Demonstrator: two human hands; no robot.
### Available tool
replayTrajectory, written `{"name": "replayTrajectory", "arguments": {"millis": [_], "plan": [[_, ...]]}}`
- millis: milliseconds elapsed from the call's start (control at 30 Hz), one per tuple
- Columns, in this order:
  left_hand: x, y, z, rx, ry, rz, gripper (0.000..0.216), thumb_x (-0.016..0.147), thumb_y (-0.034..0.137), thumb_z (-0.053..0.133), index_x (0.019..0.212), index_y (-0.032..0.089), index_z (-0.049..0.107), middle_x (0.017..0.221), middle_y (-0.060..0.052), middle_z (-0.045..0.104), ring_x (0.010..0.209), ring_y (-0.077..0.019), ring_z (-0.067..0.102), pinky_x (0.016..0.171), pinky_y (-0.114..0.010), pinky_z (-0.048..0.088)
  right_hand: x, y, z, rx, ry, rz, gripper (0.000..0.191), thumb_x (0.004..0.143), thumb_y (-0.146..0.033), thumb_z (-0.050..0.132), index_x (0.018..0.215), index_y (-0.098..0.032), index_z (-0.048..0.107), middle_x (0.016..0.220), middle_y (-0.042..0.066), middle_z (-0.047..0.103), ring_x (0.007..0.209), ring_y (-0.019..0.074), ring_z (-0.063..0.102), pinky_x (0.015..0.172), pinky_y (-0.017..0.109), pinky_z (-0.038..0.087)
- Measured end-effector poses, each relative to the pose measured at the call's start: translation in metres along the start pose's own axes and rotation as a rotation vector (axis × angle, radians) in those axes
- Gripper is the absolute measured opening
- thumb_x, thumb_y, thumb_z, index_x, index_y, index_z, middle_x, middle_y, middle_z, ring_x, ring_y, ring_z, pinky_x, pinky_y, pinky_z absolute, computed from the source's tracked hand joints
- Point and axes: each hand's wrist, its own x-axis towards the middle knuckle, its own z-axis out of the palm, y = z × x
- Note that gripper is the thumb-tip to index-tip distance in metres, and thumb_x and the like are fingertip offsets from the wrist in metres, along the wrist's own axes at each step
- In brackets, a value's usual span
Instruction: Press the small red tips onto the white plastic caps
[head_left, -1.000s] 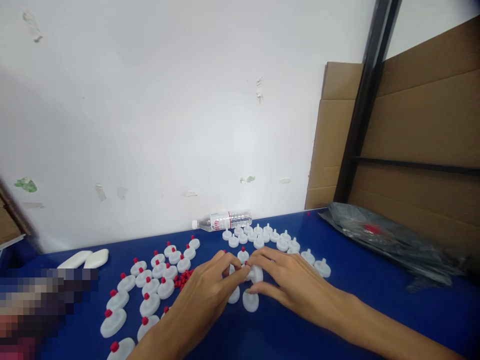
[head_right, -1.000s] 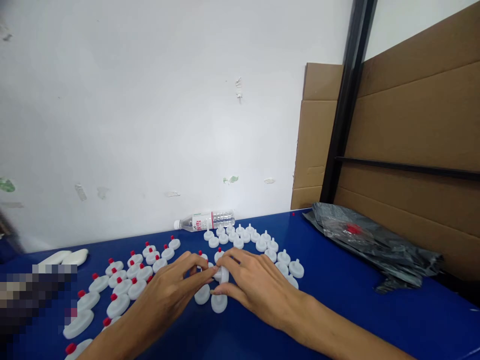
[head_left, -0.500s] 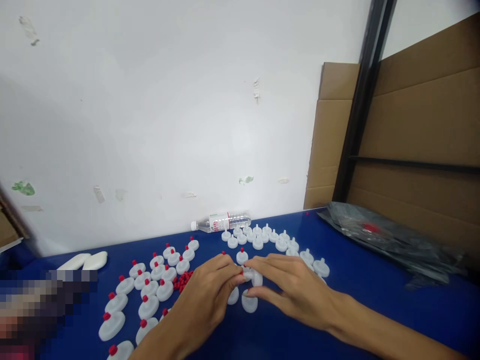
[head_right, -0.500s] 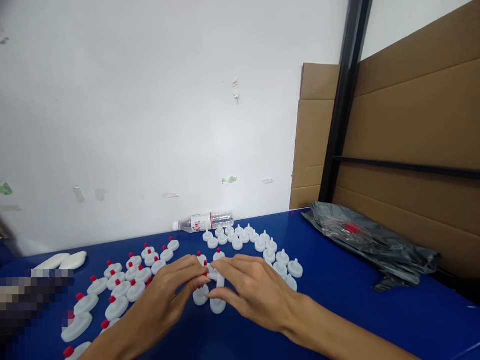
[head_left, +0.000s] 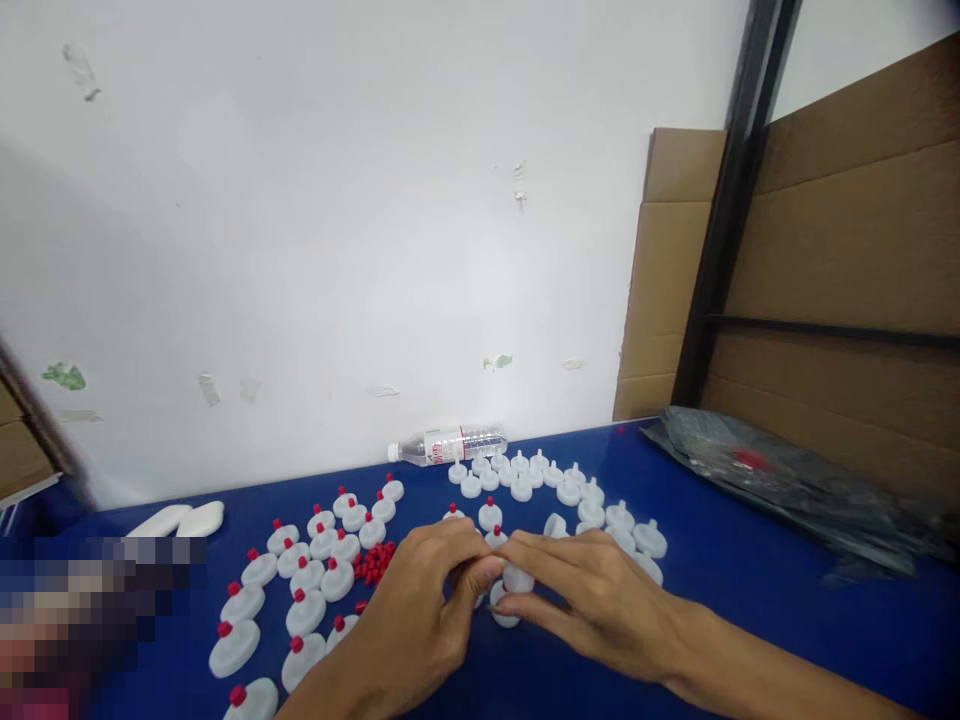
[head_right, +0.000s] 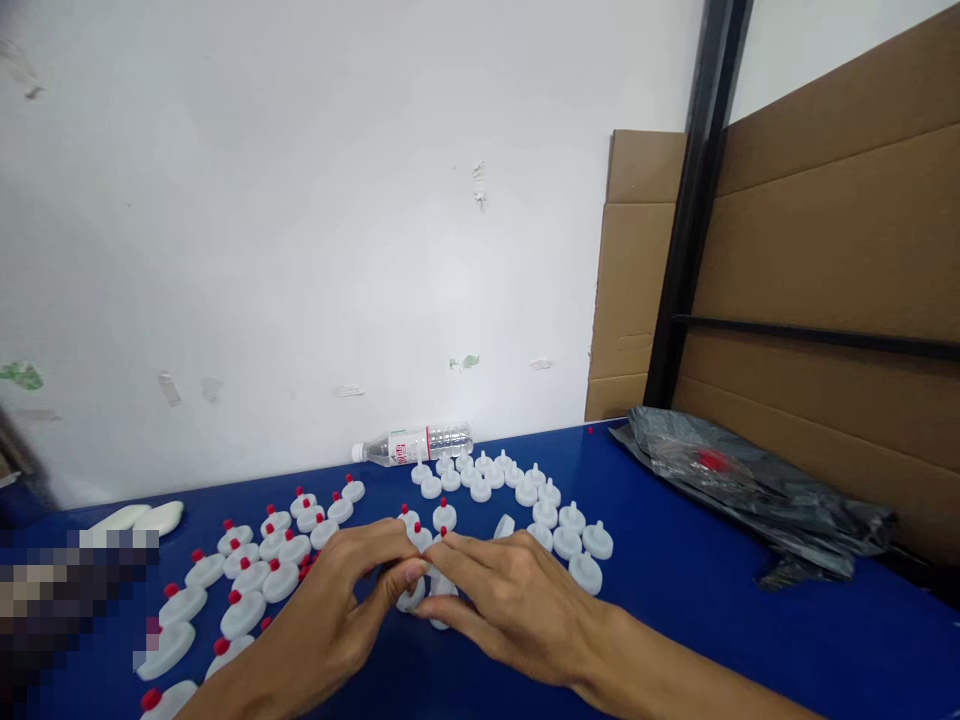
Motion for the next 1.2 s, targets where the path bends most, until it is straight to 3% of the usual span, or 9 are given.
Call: {"name": "replayTrajectory", "arguments": {"millis": [133, 233, 333, 467, 633, 767, 900, 1100, 1200], "plan": [[0.003, 0.000, -0.005, 0.025, -0.078, -0.022, 0.036, 0.107, 0.035, 0.038, 0.083, 0.021, 0.061, 0.082, 0.000, 0.064, 0.080, -0.0171, 0.057, 0.080, -0.033, 0.042, 0.005, 0.002, -0.001, 0.007, -0.063, 0.033, 0.030, 0.108, -0.043, 0.049, 0.123, -0.020, 0.061, 0.109, 0.007, 0.077, 0.082, 0.0202, 0.076, 0.065, 0.028, 0.056], [0.008, -0.004, -0.015, 0.083, -0.107, -0.048, 0.040, 0.108, 0.039, 0.035, 0.083, 0.021, 0.062, 0.082, 0.000, 0.066, 0.082, -0.0177, 0.058, 0.086, -0.035, 0.042, 0.012, 0.001, -0.008, 0.039, -0.094, 0.119, 0.019, 0.107, -0.032, 0.051, 0.120, -0.024, 0.061, 0.112, 0.004, 0.075, 0.091, 0.0189, 0.075, 0.073, 0.027, 0.056], [0.012, -0.013, -0.029, 0.196, -0.083, -0.147, 0.048, 0.106, 0.045, 0.034, 0.075, 0.020, 0.060, 0.075, -0.001, 0.064, 0.072, -0.0179, 0.056, 0.072, -0.032, 0.041, 0.018, 0.002, -0.016, 0.071, -0.062, 0.192, 0.014, 0.105, -0.022, 0.051, 0.116, -0.025, 0.060, 0.112, 0.001, 0.073, 0.093, 0.0169, 0.073, 0.074, 0.026, 0.054], [0.013, -0.029, -0.051, 0.358, -0.178, -0.280, 0.040, 0.099, 0.042, 0.048, 0.068, 0.021, 0.063, 0.070, -0.002, 0.066, 0.067, -0.0188, 0.058, 0.064, -0.031, 0.038, 0.019, 0.008, -0.018, 0.037, -0.084, 0.301, 0.008, 0.101, -0.021, 0.057, 0.107, -0.025, 0.060, 0.110, 0.001, 0.074, 0.093, 0.0202, 0.072, 0.075, 0.031, 0.056], [0.004, -0.042, -0.066, 0.438, -0.357, -0.459, 0.015, 0.085, 0.031, 0.061, 0.076, 0.025, 0.071, 0.073, -0.001, 0.068, 0.065, -0.0200, 0.063, 0.056, -0.028, 0.036, 0.016, 0.017, -0.014, -0.036, -0.115, 0.314, 0.002, 0.097, -0.022, 0.065, 0.099, -0.022, 0.064, 0.130, 0.010, 0.063, 0.124, 0.0298, 0.058, 0.100, 0.048, 0.051], [-0.001, -0.044, -0.068, 0.477, -0.387, -0.500, 0.009, 0.080, 0.030, 0.065, 0.085, 0.028, 0.073, 0.080, -0.003, 0.069, 0.073, -0.0226, 0.065, 0.056, -0.027, 0.037, 0.012, 0.021, -0.009, -0.054, -0.182, 0.357, 0.005, 0.094, -0.021, 0.070, 0.099, -0.022, 0.068, 0.109, 0.007, 0.064, 0.106, 0.0271, 0.061, 0.092, 0.045, 0.053], [0.000, -0.042, -0.064, 0.517, -0.394, -0.496, 0.008, 0.079, 0.026, 0.065, 0.080, 0.026, 0.073, 0.085, -0.004, 0.071, 0.079, -0.0237, 0.066, 0.060, -0.029, 0.039, 0.009, 0.021, -0.004, -0.053, -0.247, 0.357, 0.005, 0.094, -0.023, 0.071, 0.098, -0.024, 0.070, 0.109, 0.006, 0.065, 0.105, 0.0251, 0.062, 0.090, 0.041, 0.054], [0.002, -0.035, -0.060, 0.528, -0.428, -0.485, 0.015, 0.079, 0.015, 0.059, 0.072, 0.023, 0.069, 0.077, -0.003, 0.072, 0.073, -0.0221, 0.066, 0.060, -0.029, 0.038, 0.016, 0.026, -0.016, -0.156, -0.292, 0.415, 0.022, 0.106, -0.024, 0.049, 0.112, -0.023, 0.070, 0.111, 0.008, 0.070, 0.103, 0.0270, 0.065, 0.091, 0.046, 0.050], [0.003, -0.029, -0.058, 0.545, -0.419, -0.470, 0.015, 0.080, 0.014, 0.055, 0.072, 0.022, 0.065, 0.076, -0.004, 0.070, 0.071, -0.0223, 0.064, 0.059, -0.030, 0.035, 0.015, 0.031, -0.020, -0.221, -0.342, 0.455, 0.018, 0.099, -0.024, 0.063, 0.115, -0.021, 0.071, 0.102, 0.010, 0.074, 0.091, 0.0295, 0.070, 0.083, 0.045, 0.051]]}}
